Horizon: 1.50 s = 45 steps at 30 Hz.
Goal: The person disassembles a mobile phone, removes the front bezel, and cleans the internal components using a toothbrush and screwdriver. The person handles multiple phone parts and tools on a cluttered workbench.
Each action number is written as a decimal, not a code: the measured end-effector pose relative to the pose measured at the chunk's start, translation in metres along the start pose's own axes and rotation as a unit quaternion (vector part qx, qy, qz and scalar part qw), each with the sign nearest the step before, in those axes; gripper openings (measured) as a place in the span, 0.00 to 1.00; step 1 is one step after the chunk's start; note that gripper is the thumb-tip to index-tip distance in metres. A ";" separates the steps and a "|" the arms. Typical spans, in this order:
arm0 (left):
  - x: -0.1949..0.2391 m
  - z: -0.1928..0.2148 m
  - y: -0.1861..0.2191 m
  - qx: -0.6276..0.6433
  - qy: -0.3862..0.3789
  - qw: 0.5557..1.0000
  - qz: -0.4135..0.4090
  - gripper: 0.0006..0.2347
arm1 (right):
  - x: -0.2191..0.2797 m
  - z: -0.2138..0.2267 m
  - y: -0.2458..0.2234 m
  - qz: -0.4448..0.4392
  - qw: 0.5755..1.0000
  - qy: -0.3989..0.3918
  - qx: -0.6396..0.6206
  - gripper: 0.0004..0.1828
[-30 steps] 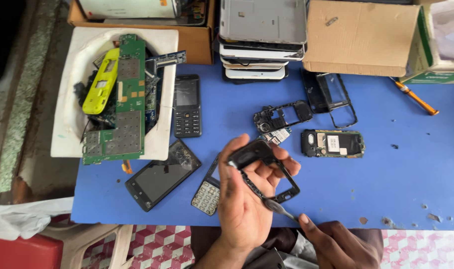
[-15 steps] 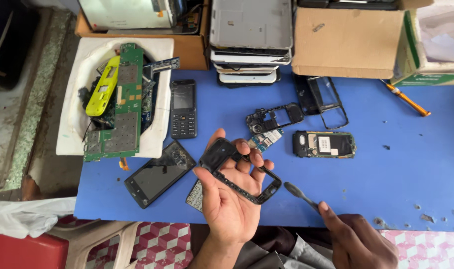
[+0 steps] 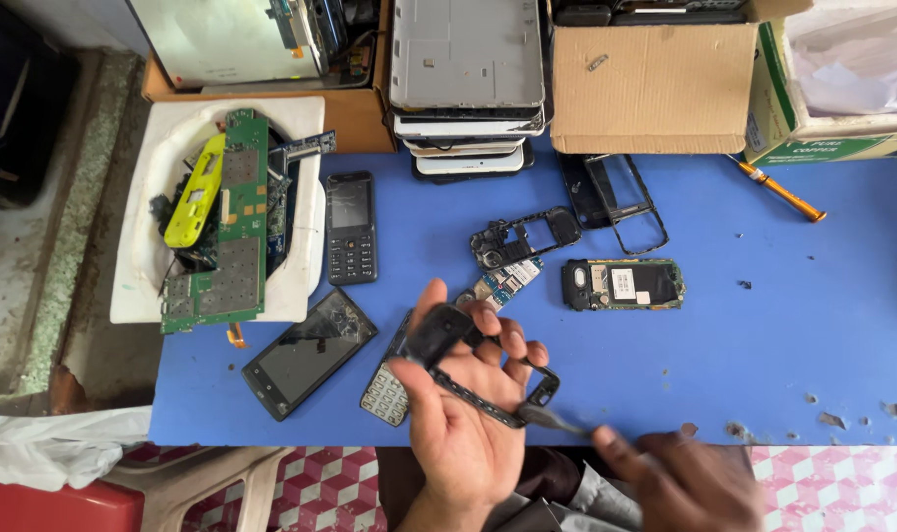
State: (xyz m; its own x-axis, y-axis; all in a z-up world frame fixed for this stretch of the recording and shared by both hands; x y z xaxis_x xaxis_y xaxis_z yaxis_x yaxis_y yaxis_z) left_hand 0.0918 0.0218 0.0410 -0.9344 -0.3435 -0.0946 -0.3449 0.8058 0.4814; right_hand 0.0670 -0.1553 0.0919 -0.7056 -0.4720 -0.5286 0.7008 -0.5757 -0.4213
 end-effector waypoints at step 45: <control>0.049 0.080 0.100 -0.169 0.149 0.959 -0.174 0.29 | 0.100 -0.058 0.029 -0.085 0.962 -0.258 0.019 0.35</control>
State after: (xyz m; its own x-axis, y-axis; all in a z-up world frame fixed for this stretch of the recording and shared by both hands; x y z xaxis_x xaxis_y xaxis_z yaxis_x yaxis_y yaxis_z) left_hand 0.0040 0.1242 0.0151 -0.6839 -0.7262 -0.0707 -0.5346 0.4329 0.7258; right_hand 0.0231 -0.1806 -0.0158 -0.7751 -0.6316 -0.0151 0.5735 -0.6933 -0.4363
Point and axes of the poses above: each hand's wrist, its own x-axis away from the middle knuckle, its own z-axis out of the back of the hand, y = z × x, the point moved 10 cm from there along -x, towards the middle knuckle, and after that the axes turned 11 degrees about -x, right-handed, at the moved point
